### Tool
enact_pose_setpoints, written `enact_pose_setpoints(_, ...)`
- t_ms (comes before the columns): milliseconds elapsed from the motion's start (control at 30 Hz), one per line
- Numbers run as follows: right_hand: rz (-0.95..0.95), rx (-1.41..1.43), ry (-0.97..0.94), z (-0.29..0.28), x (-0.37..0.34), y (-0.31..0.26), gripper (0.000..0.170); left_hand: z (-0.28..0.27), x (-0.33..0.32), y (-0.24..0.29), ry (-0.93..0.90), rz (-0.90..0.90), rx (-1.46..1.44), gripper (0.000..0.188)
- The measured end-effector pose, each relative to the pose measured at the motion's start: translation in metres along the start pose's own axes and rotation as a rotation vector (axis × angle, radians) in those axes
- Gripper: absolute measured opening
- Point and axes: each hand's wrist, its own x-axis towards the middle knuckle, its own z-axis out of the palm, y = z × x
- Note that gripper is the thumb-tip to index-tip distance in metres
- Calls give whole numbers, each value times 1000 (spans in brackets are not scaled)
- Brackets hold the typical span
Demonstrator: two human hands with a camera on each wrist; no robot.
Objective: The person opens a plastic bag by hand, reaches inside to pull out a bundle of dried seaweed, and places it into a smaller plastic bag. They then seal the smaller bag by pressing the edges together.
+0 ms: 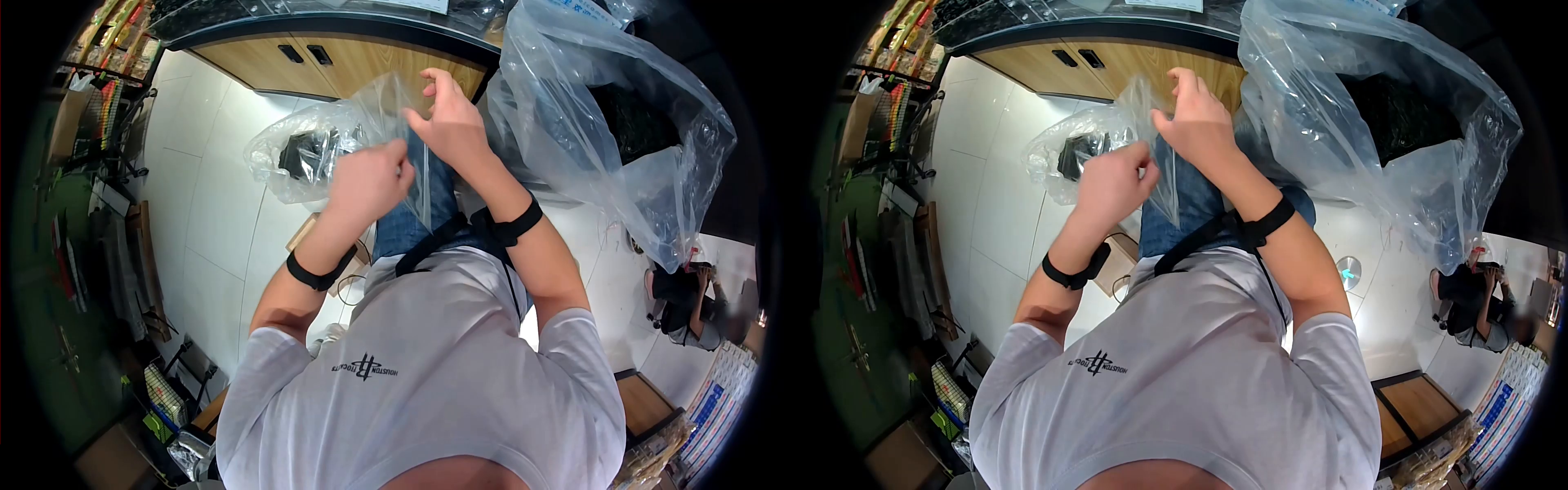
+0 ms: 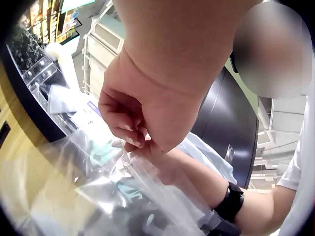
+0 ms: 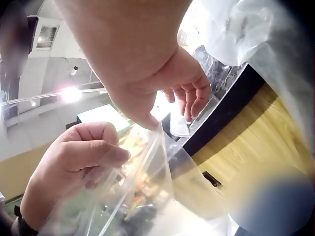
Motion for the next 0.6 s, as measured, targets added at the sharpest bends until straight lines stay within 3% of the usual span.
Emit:
enact_pose_setpoints(133,-97,-46,54,0,6,11,68,21,-1,14,-43,142,11,14)
enact_pose_setpoints(367,-201,132,107,-18,9,18,37,21,1,20,-147,185,-7,14)
enact_pose_setpoints(467,-340,122,-7,-24,7,15,38,22,-1,13,-182,144,-145,14)
enact_pose_setpoints(533,-552,63,142,-22,9,13,38,21,-1,11,-192,142,-182,14)
enact_pose_setpoints(600,-619,97,98,-25,11,14,36,17,0,10,-200,140,-220,15)
